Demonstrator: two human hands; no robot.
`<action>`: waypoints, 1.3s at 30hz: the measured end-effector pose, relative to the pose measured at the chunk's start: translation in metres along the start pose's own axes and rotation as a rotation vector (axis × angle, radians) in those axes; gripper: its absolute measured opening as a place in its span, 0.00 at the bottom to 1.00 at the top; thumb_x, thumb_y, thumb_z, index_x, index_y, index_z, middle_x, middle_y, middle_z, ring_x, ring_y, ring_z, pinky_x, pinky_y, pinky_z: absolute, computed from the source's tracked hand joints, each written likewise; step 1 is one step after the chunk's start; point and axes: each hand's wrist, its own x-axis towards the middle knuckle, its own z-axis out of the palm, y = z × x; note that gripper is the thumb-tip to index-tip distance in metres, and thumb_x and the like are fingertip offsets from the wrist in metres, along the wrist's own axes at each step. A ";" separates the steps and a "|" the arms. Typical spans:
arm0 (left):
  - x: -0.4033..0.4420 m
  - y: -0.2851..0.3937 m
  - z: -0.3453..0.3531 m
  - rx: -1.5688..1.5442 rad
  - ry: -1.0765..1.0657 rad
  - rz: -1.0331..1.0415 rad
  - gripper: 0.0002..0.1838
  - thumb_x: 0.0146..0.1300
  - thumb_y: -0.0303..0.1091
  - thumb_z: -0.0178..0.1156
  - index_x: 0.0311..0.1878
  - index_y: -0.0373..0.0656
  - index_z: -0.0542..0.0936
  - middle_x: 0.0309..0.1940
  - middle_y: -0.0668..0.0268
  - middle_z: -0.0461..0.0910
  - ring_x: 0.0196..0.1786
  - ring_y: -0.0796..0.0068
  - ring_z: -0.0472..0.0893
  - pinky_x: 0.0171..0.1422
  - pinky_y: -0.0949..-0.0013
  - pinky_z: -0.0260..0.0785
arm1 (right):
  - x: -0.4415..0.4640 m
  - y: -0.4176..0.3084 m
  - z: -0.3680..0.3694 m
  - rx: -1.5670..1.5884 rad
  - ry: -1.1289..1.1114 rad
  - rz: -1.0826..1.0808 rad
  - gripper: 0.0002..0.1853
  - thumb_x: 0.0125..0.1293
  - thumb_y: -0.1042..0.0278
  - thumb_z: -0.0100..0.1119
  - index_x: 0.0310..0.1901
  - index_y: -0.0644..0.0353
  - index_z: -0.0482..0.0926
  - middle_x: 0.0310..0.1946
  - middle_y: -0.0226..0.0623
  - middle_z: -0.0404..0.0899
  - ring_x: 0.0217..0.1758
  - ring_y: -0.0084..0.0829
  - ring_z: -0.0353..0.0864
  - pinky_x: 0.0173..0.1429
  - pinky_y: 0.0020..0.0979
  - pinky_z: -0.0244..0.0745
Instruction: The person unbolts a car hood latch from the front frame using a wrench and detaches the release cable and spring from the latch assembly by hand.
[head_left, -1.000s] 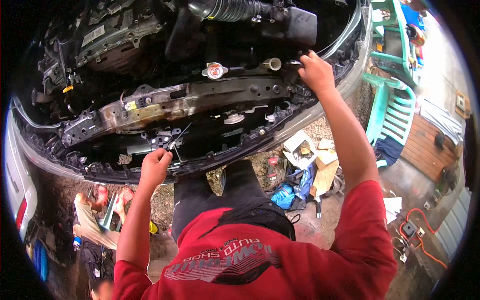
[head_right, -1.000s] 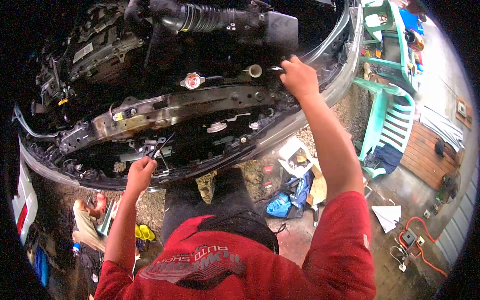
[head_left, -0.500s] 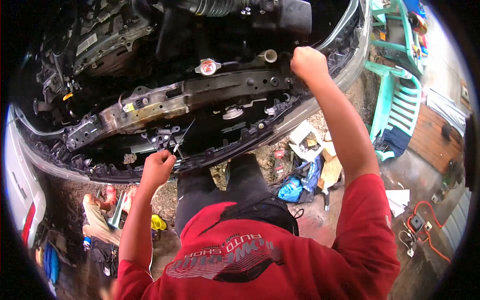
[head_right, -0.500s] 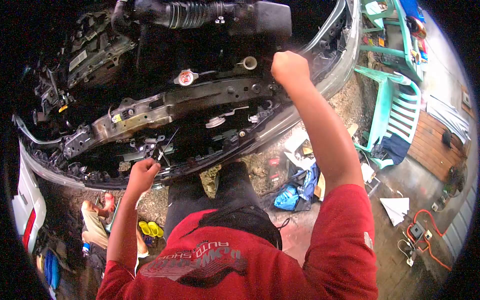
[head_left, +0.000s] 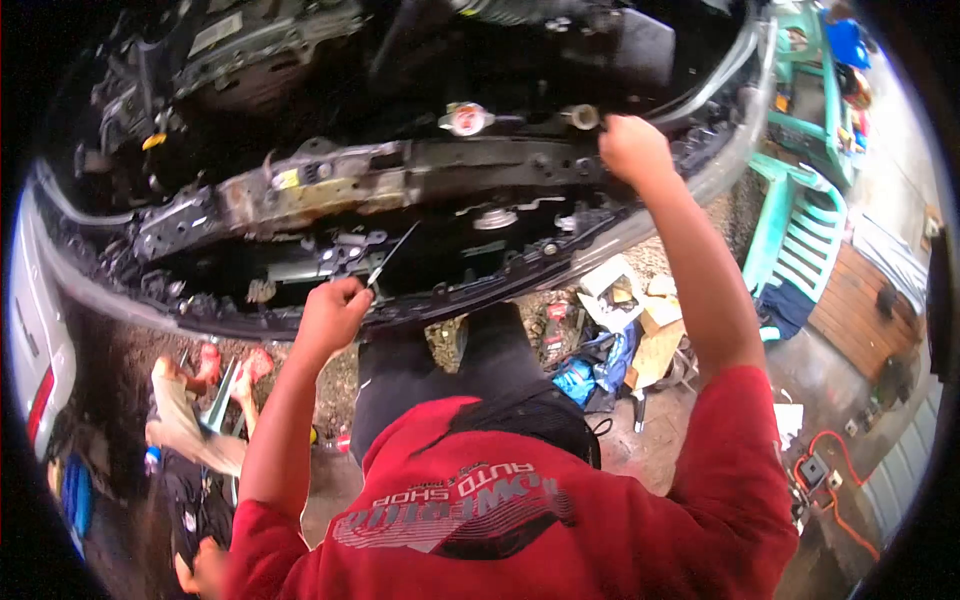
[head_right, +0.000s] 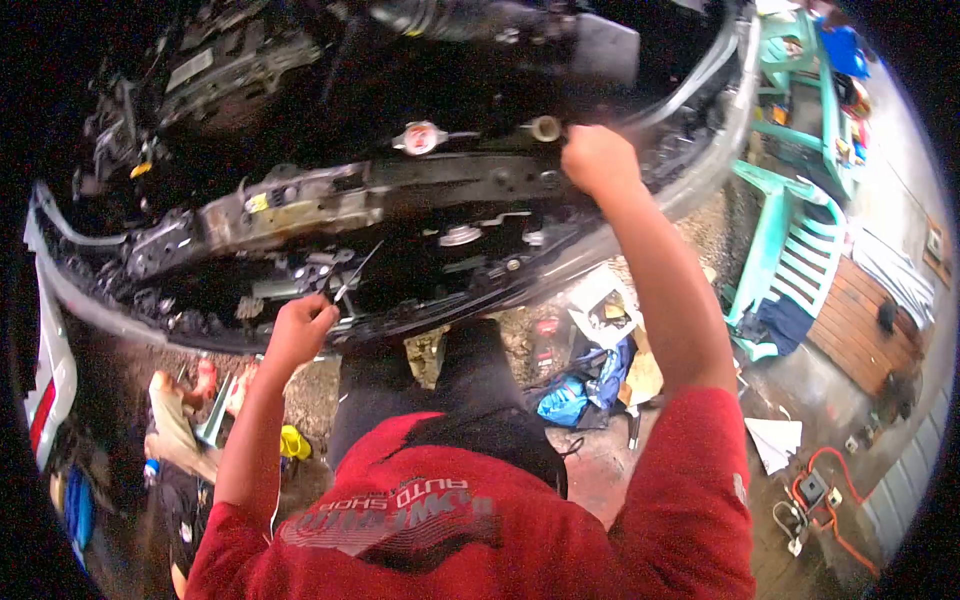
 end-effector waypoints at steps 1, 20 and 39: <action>0.000 -0.004 -0.005 0.010 -0.037 -0.005 0.15 0.66 0.41 0.64 0.34 0.36 0.83 0.25 0.50 0.80 0.27 0.62 0.79 0.38 0.58 0.72 | -0.007 0.000 0.007 0.016 0.060 -0.014 0.14 0.66 0.63 0.54 0.45 0.63 0.84 0.42 0.54 0.85 0.50 0.55 0.85 0.56 0.51 0.80; -0.019 0.008 -0.027 -0.122 -0.042 0.003 0.12 0.71 0.38 0.63 0.38 0.36 0.81 0.26 0.56 0.78 0.31 0.71 0.75 0.40 0.63 0.71 | -0.088 -0.263 0.038 1.144 -0.498 -0.500 0.19 0.69 0.67 0.63 0.61 0.53 0.82 0.45 0.49 0.87 0.49 0.48 0.87 0.57 0.41 0.78; -0.032 0.002 0.004 -0.160 0.063 -0.089 0.13 0.72 0.37 0.62 0.35 0.36 0.79 0.22 0.64 0.73 0.30 0.79 0.70 0.36 0.67 0.66 | -0.101 -0.280 0.066 1.098 -0.455 -0.334 0.09 0.68 0.66 0.62 0.44 0.60 0.86 0.33 0.45 0.87 0.39 0.40 0.86 0.48 0.40 0.79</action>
